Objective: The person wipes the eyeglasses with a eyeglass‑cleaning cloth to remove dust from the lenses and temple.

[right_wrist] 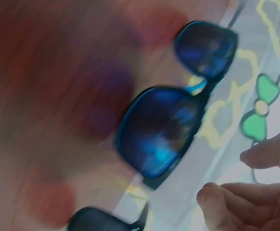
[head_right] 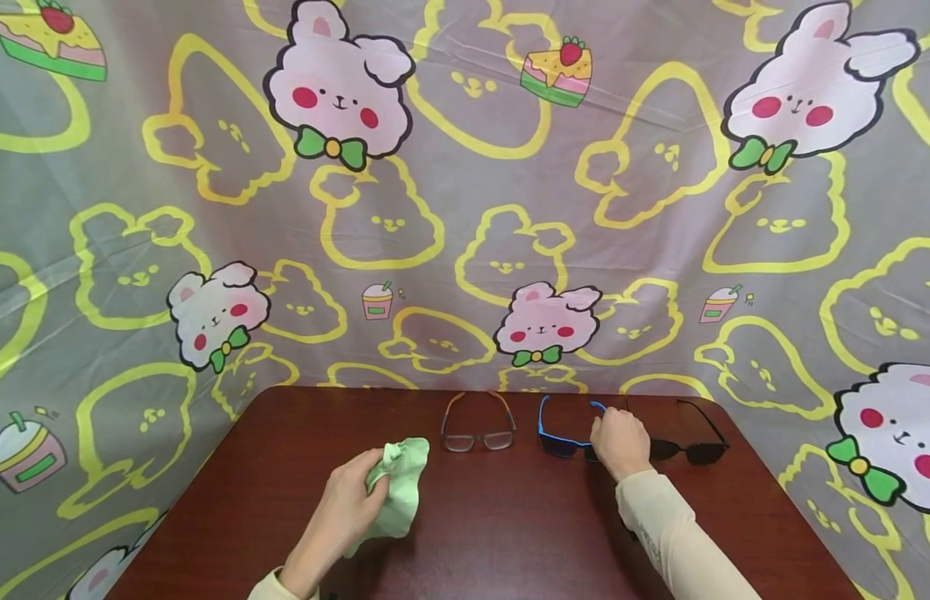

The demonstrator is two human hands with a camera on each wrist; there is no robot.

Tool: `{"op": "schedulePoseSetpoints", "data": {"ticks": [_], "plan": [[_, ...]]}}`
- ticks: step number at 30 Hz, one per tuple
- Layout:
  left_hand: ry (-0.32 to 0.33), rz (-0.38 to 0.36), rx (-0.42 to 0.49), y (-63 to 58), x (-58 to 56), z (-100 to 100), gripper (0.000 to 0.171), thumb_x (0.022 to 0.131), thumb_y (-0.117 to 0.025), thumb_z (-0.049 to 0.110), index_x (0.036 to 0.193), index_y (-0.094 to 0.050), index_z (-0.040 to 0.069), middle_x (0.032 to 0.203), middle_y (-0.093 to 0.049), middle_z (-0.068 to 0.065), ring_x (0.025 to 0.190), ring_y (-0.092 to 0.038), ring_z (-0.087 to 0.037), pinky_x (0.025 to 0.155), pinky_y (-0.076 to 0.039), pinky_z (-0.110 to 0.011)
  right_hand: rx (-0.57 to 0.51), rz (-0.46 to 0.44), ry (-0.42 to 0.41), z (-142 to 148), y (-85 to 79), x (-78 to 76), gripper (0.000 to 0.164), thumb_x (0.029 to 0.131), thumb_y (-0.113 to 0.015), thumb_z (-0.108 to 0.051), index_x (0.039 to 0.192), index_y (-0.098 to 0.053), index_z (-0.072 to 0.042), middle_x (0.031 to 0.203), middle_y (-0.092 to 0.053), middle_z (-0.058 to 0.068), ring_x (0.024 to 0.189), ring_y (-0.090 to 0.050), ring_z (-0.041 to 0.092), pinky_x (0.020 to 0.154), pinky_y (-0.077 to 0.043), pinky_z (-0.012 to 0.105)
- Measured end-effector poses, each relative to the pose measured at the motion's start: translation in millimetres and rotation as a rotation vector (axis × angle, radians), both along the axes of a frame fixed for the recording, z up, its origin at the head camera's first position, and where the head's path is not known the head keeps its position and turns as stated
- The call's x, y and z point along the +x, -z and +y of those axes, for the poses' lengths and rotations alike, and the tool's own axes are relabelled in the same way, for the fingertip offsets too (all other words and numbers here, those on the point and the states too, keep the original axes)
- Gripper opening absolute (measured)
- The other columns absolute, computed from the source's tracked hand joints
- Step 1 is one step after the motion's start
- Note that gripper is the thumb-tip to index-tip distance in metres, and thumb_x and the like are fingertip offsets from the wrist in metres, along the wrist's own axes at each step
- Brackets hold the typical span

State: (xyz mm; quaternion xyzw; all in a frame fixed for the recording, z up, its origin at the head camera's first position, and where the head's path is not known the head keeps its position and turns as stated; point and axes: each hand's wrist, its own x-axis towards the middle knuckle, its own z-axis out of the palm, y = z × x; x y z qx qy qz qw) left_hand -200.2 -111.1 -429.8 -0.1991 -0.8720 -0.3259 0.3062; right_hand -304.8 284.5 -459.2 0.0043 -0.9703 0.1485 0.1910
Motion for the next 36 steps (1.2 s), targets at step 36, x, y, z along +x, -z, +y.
{"op": "schedulePoseSetpoints", "data": {"ticks": [36], "plan": [[-0.069,-0.173,0.048,-3.9,5.4,0,0.019,0.079,-0.065,0.003,0.073,-0.052,0.017,0.061,-0.038,0.009,0.058,-0.037,-0.008,0.05,-0.032,-0.022,0.15,0.016,-0.485,-107,30.0,-43.6,0.023,0.072,-0.066,0.016,0.086,-0.071,-0.002,0.082,-0.058,0.007,0.071,-0.062,0.026,0.064,-0.051,0.036]]}}
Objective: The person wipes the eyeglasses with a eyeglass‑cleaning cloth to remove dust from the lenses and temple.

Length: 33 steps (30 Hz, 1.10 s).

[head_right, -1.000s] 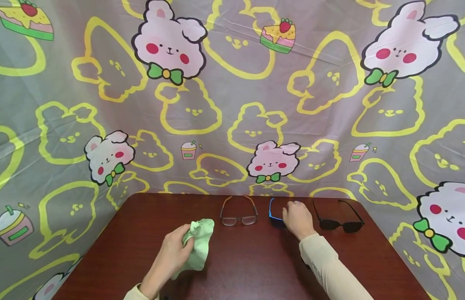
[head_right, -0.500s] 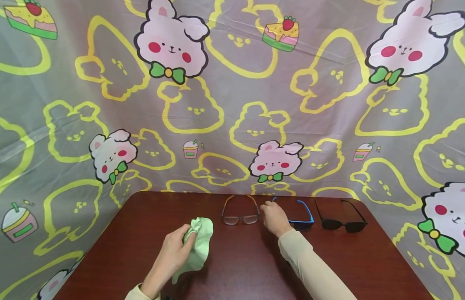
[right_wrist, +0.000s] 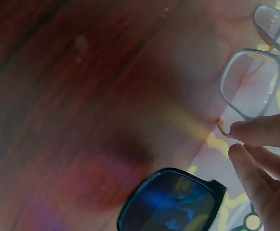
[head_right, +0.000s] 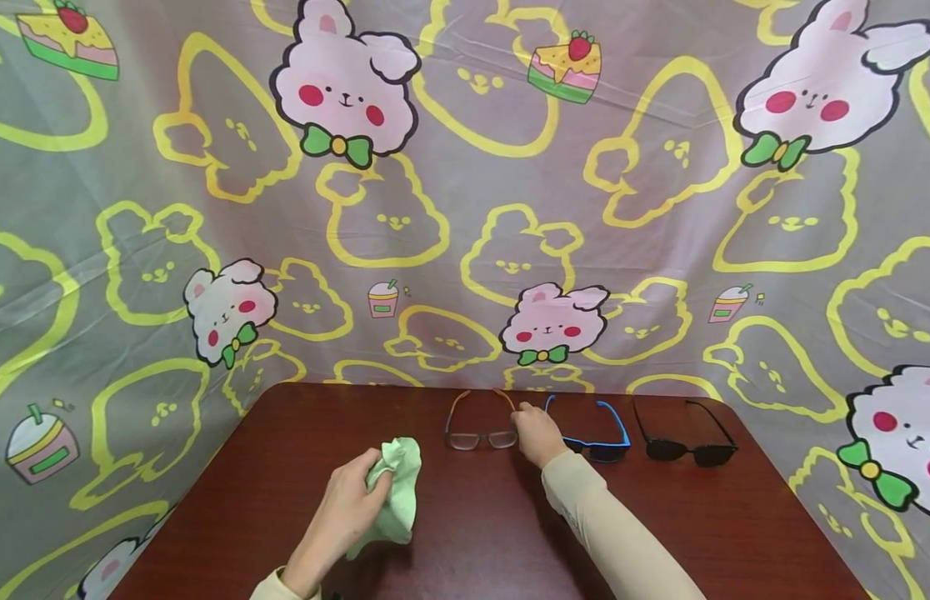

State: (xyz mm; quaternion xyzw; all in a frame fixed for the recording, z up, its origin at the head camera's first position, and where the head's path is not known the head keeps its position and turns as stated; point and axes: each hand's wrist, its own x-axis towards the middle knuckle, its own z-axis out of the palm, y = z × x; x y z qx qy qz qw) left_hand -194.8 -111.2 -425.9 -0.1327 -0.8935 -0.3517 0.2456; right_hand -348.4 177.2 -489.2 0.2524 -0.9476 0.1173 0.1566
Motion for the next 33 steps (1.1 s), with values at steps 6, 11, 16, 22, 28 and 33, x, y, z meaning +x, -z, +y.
{"op": "schedulePoseSetpoints", "data": {"ticks": [6,11,16,22,28,33], "plan": [[0.009,-0.011,0.0,-0.5,0.1,0,0.021,0.079,-0.065,0.004,0.072,-0.05,0.018,0.06,-0.036,0.008,0.057,-0.037,-0.008,0.049,-0.031,-0.022,-0.005,-0.013,-0.021,2,5.4,-1.3,0.019,0.075,-0.067,0.012,0.086,-0.071,-0.003,0.082,-0.057,0.006,0.072,-0.063,0.025,0.063,-0.052,0.034],[0.018,-0.017,0.0,-0.3,-0.3,-1,0.021,0.079,-0.064,0.004,0.072,-0.05,0.018,0.06,-0.037,0.008,0.057,-0.037,-0.007,0.05,-0.032,-0.022,-0.007,0.024,-0.033,4,8.8,-1.6,0.016,0.075,-0.067,0.011,0.082,-0.07,-0.004,0.079,-0.055,0.004,0.069,-0.062,0.023,0.061,-0.051,0.033],[0.019,-0.004,0.002,-0.4,-0.8,-2,0.021,0.079,-0.065,0.004,0.073,-0.052,0.018,0.061,-0.038,0.01,0.058,-0.038,-0.007,0.051,-0.033,-0.022,0.007,0.041,-0.06,6,11.2,0.2,0.016,0.073,-0.069,0.009,0.081,-0.07,-0.005,0.079,-0.054,0.002,0.069,-0.063,0.023,0.061,-0.051,0.033],[0.016,-0.012,0.013,-0.3,-0.1,-3,0.012,0.08,-0.067,0.008,0.079,-0.059,0.017,0.065,-0.044,0.012,0.062,-0.043,-0.008,0.054,-0.036,-0.023,0.03,0.106,-0.127,8,13.4,3.5,0.014,0.075,-0.071,0.005,0.082,-0.071,-0.007,0.084,-0.059,0.001,0.074,-0.065,0.019,0.064,-0.052,0.03],[0.014,0.032,0.008,-0.3,-0.4,-4,0.013,0.081,-0.066,0.006,0.079,-0.058,0.017,0.066,-0.044,0.012,0.062,-0.043,-0.008,0.054,-0.036,-0.023,0.038,0.23,-0.244,10,5.7,8.3,0.013,0.076,-0.072,0.004,0.087,-0.072,-0.002,0.091,-0.066,0.008,0.081,-0.066,0.022,0.068,-0.053,0.032],[0.013,0.051,0.017,-0.4,-1.7,-6,0.021,0.083,-0.062,0.005,0.073,-0.052,0.021,0.063,-0.039,0.013,0.06,-0.04,-0.008,0.054,-0.035,-0.023,0.041,0.279,-0.298,11,-3.0,13.7,0.015,0.076,-0.073,0.001,0.092,-0.073,0.0,0.093,-0.068,0.009,0.081,-0.067,0.021,0.067,-0.054,0.029]]}}
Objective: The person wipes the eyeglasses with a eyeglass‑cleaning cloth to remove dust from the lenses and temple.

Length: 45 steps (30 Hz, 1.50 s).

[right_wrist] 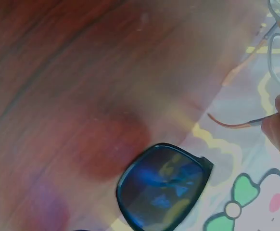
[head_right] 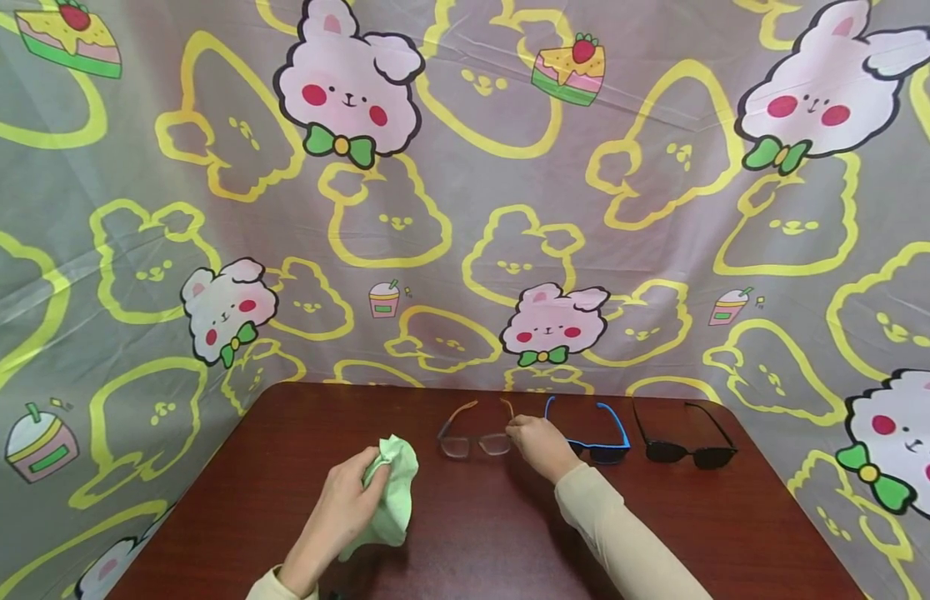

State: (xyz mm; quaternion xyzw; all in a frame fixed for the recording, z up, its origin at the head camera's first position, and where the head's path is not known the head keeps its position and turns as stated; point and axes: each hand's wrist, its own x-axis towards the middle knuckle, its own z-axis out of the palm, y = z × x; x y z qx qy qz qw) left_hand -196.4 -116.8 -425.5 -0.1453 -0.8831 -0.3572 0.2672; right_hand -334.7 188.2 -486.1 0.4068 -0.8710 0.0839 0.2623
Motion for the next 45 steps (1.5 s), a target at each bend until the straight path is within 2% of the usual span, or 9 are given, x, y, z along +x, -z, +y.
{"op": "schedulePoseSetpoints", "data": {"ticks": [9,12,15,18,24,33,39,45], "plan": [[0.001,-0.085,0.039,-1.7,-1.4,-3,0.03,0.096,-0.052,0.013,0.068,-0.043,0.021,0.059,-0.03,0.011,0.055,-0.035,-0.006,0.049,-0.033,-0.022,-0.092,-0.049,-0.04,-3,-26.1,17.7,0.018,0.074,-0.075,0.001,0.092,-0.073,0.001,0.09,-0.07,0.009,0.082,-0.068,0.021,0.069,-0.054,0.032],[-0.015,-0.08,0.043,-2.4,-2.4,-5,0.031,0.097,-0.051,0.015,0.067,-0.043,0.02,0.057,-0.028,0.011,0.054,-0.035,-0.007,0.049,-0.033,-0.023,-0.136,-0.077,-0.049,-5,-35.1,23.5,0.018,0.073,-0.076,0.002,0.091,-0.074,0.001,0.089,-0.07,0.008,0.081,-0.068,0.021,0.069,-0.054,0.033],[-0.039,-0.064,0.034,-2.6,-3.3,-6,0.027,0.097,-0.051,0.015,0.07,-0.048,0.019,0.057,-0.033,0.011,0.056,-0.04,-0.009,0.052,-0.036,-0.025,-0.158,-0.103,-0.047,-5,-40.8,28.8,0.016,0.074,-0.077,0.0,0.09,-0.074,0.0,0.087,-0.07,0.006,0.08,-0.068,0.019,0.07,-0.054,0.033],[-0.061,-0.057,0.026,-2.5,-4.0,-7,0.021,0.096,-0.051,0.014,0.075,-0.053,0.017,0.058,-0.039,0.009,0.059,-0.044,-0.011,0.055,-0.039,-0.028,-0.21,-0.155,-0.059,-4,-44.2,34.4,0.015,0.073,-0.077,0.001,0.088,-0.075,-0.001,0.084,-0.071,0.004,0.077,-0.067,0.015,0.067,-0.054,0.031],[-0.097,-0.078,0.061,-2.4,-4.0,-10,0.012,0.094,-0.054,0.01,0.088,-0.063,0.014,0.059,-0.039,0.008,0.056,-0.039,-0.01,0.053,-0.037,-0.028,-0.337,-0.365,-0.056,3,-51.2,48.8,0.012,0.076,-0.076,-0.004,0.088,-0.076,-0.007,0.082,-0.071,-0.002,0.072,-0.064,0.006,0.06,-0.051,0.023],[-0.104,-0.039,0.098,-3.7,-5.6,-3,0.01,0.092,-0.059,0.011,0.086,-0.066,0.015,0.06,-0.046,0.01,0.058,-0.043,-0.01,0.054,-0.039,-0.026,-0.412,-0.649,-0.005,15,-63.0,77.1,0.009,0.083,-0.072,-0.021,0.091,-0.076,-0.019,0.083,-0.069,-0.013,0.072,-0.06,0.004,0.059,-0.05,0.025],[-0.091,-0.023,0.109,-3.5,-4.4,7,0.005,0.088,-0.064,0.012,0.088,-0.068,0.015,0.067,-0.059,0.008,0.059,-0.05,-0.01,0.055,-0.042,-0.027,-0.435,-0.721,-0.031,19,-62.2,92.9,0.01,0.084,-0.071,-0.023,0.092,-0.076,-0.02,0.084,-0.07,-0.011,0.073,-0.061,0.005,0.058,-0.051,0.025],[-0.088,-0.065,0.156,-2.1,-3.9,14,0.006,0.092,-0.058,0.012,0.093,-0.063,0.014,0.064,-0.056,0.006,0.058,-0.051,-0.012,0.054,-0.042,-0.03,-0.448,-0.75,-0.042,19,-61.3,101.0,0.009,0.084,-0.071,-0.024,0.091,-0.076,-0.021,0.082,-0.069,-0.012,0.071,-0.062,0.006,0.058,-0.051,0.026]]}}
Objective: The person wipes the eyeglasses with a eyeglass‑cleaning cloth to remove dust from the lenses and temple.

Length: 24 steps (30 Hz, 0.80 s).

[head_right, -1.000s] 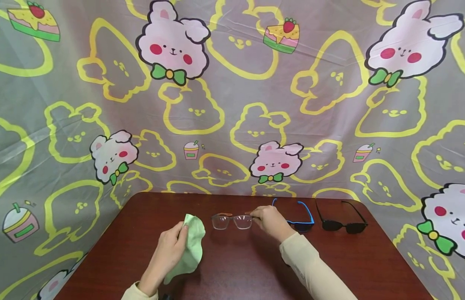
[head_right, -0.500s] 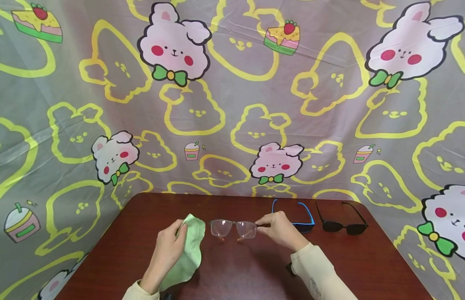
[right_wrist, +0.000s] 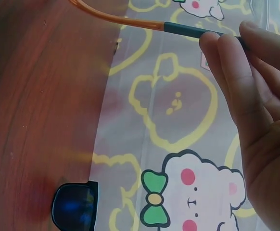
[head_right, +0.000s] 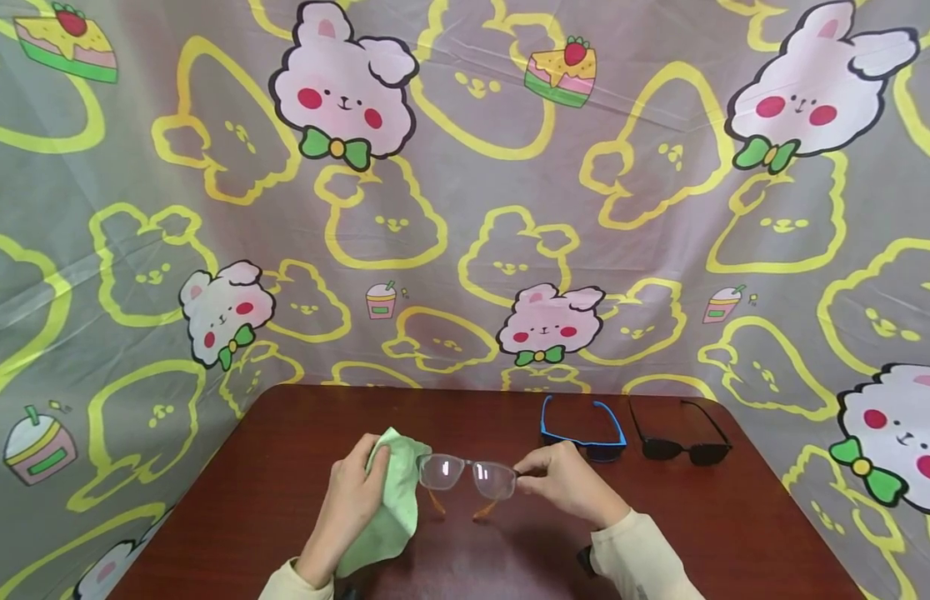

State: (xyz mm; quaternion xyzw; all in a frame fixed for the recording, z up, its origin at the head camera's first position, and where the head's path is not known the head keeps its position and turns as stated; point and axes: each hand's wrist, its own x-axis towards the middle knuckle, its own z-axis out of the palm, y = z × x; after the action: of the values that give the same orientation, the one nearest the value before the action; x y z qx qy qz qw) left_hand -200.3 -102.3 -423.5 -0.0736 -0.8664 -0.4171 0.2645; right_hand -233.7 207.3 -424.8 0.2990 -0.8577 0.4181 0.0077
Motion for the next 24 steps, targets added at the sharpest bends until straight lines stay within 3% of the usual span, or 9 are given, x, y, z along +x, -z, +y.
{"op": "schedulePoseSetpoints", "data": {"ticks": [5,14,18,24], "plan": [[0.006,0.004,0.01,-0.7,0.7,3,0.006,0.093,-0.056,0.012,0.094,-0.061,0.015,0.065,-0.056,0.005,0.059,-0.051,-0.012,0.055,-0.042,-0.032,-0.015,-0.06,-0.013,-1,2.0,1.6,0.008,0.085,-0.07,-0.023,0.091,-0.076,-0.022,0.081,-0.069,-0.01,0.07,-0.063,0.009,0.06,-0.052,0.028],[0.0,0.062,0.015,0.3,0.8,7,0.006,0.092,-0.058,0.014,0.096,-0.062,0.017,0.063,-0.059,0.005,0.059,-0.055,-0.015,0.054,-0.044,-0.036,-0.029,-0.042,0.001,-8,4.8,4.2,0.008,0.083,-0.071,-0.011,0.089,-0.076,-0.015,0.079,-0.069,-0.008,0.067,-0.063,0.007,0.057,-0.052,0.026],[0.018,0.072,0.016,1.5,0.8,8,0.007,0.092,-0.059,0.014,0.097,-0.064,0.018,0.063,-0.058,0.007,0.06,-0.053,-0.012,0.056,-0.044,-0.033,-0.035,-0.011,0.012,-14,-4.8,11.4,0.008,0.082,-0.07,-0.004,0.087,-0.075,-0.008,0.078,-0.07,-0.004,0.067,-0.064,0.01,0.057,-0.052,0.026],[0.097,0.098,0.023,2.8,-0.9,7,0.012,0.089,-0.063,0.011,0.079,-0.062,0.017,0.06,-0.045,0.011,0.056,-0.042,-0.007,0.049,-0.037,-0.022,-0.063,0.01,-0.006,-21,-26.4,25.2,0.008,0.082,-0.069,0.0,0.087,-0.074,-0.003,0.076,-0.07,0.002,0.066,-0.065,0.013,0.057,-0.053,0.026]]}}
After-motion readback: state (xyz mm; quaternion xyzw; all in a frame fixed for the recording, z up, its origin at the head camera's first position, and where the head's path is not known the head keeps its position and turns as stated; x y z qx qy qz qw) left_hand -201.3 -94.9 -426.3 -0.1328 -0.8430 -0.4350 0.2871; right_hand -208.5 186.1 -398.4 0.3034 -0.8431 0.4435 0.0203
